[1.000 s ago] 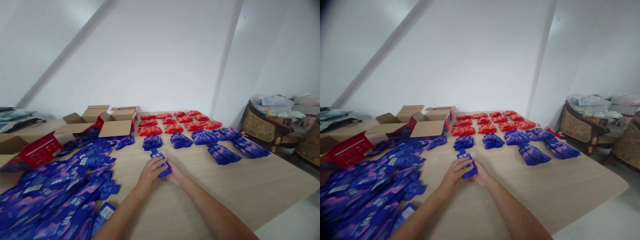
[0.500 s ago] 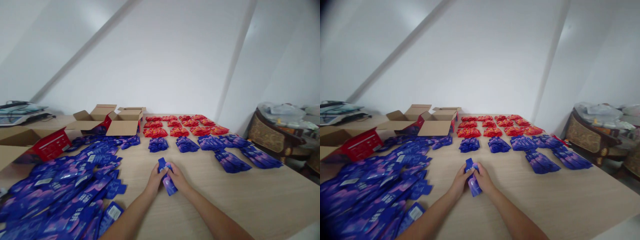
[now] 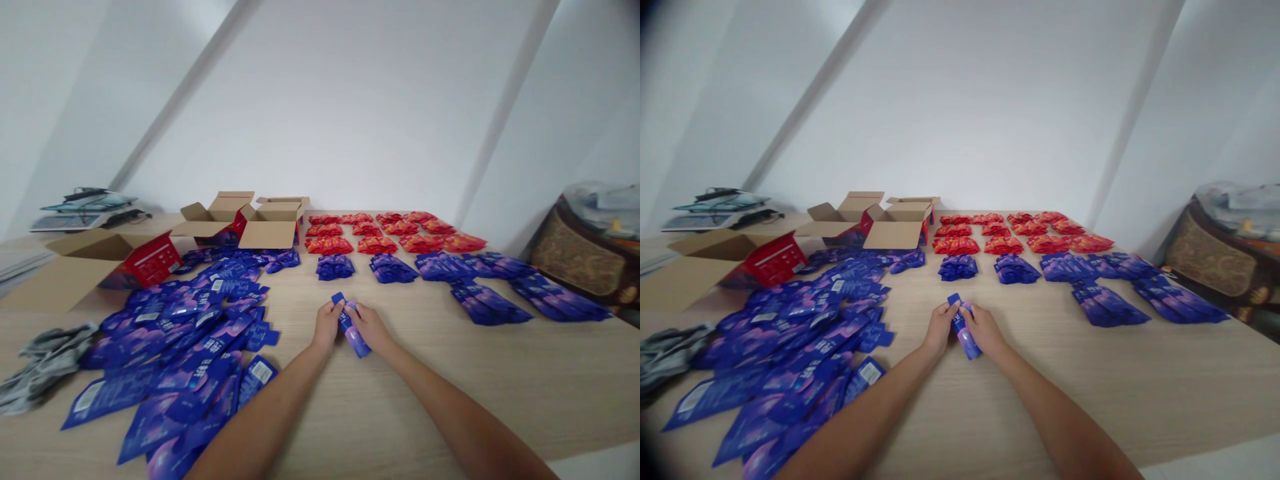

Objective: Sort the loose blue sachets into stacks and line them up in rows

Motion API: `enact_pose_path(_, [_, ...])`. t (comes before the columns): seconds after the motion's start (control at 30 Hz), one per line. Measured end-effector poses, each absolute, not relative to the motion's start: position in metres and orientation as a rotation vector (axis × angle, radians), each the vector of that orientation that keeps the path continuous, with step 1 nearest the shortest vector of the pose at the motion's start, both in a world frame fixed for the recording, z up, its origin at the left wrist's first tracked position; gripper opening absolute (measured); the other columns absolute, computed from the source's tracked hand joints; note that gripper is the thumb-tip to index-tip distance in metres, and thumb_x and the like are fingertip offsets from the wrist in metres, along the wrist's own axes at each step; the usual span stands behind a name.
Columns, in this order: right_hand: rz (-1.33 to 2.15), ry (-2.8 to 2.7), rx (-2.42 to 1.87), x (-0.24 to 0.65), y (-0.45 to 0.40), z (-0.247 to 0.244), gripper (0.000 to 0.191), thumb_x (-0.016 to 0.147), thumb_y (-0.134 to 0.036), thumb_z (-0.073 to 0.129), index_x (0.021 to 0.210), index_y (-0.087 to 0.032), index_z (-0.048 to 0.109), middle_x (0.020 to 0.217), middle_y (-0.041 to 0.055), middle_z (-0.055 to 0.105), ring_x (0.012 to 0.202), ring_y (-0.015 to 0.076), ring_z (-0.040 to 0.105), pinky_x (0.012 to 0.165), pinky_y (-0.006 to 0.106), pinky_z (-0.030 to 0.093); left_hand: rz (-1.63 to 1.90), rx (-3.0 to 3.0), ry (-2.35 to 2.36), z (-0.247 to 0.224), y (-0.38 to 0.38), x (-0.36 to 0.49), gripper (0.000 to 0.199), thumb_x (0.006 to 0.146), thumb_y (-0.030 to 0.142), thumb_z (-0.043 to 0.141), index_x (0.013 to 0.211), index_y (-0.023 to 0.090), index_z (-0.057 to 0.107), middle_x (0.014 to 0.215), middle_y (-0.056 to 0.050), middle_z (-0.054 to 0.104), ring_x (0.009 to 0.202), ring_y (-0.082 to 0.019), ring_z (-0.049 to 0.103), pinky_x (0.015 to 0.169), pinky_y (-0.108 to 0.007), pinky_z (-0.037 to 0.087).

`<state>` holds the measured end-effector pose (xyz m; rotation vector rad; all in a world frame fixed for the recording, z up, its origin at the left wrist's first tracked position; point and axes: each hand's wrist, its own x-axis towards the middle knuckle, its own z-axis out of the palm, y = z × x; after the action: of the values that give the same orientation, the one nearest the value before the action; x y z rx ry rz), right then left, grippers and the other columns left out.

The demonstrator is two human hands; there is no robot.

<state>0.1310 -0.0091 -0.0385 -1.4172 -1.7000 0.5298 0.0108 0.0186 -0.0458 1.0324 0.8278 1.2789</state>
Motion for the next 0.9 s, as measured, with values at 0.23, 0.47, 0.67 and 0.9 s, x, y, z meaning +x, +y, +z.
enact_pose_path(0.23, [0.469, -1.519, -1.446, 0.138, -0.012, -0.039, 0.038, 0.091, -0.05, 0.032, 0.088, -0.022, 0.058, 0.078, 0.0058, 0.064, 0.075, 0.0209, 0.059, 0.071, 0.03, 0.039, 1.103, 1.27, 0.878, -0.041, 0.014, 0.011, 0.044, 0.065, 0.055, 0.069, 0.077, 0.014, 0.063, 0.065, 0.001, 0.058, 0.061, -0.012, 0.049, 0.059, -0.022, 0.038])
enact_pose_path(0.47, [0.537, -1.386, -1.306, 0.145, -0.004, -0.037, 0.039, 0.086, -0.057, 0.038, 0.075, -0.022, 0.053, 0.069, -0.0007, 0.057, 0.07, 0.0183, 0.054, 0.067, 0.028, 0.041, 0.983, 1.429, 0.827, -0.047, 0.012, 0.013, 0.038, 0.071, 0.054, 0.064, 0.072, 0.016, 0.064, 0.064, 0.0, 0.061, 0.061, -0.015, 0.053, 0.059, -0.024, 0.041])
enact_pose_path(0.67, [0.573, -1.292, -1.269, 0.15, -0.002, -0.038, 0.037, 0.083, -0.055, 0.047, 0.065, -0.023, 0.043, 0.061, -0.0051, 0.044, 0.061, 0.0145, 0.044, 0.06, 0.026, 0.036, 0.845, 1.42, 0.771, -0.041, 0.007, 0.013, 0.044, 0.071, 0.058, 0.062, 0.077, 0.015, 0.061, 0.061, -0.001, 0.064, 0.049, -0.012, 0.053, 0.049, -0.022, 0.04])
enact_pose_path(0.9, [0.684, -1.195, -1.29, 0.152, 0.001, -0.04, 0.034, 0.08, -0.055, 0.047, 0.079, -0.021, 0.053, 0.07, -0.0007, 0.058, 0.066, 0.0167, 0.053, 0.062, 0.028, 0.042, 0.736, 1.401, 0.809, -0.036, -0.001, 0.01, 0.05, 0.076, 0.064, 0.052, 0.075, 0.015, 0.055, 0.042, 0.002, 0.055, 0.028, -0.007, 0.04, 0.032, -0.019, 0.026])
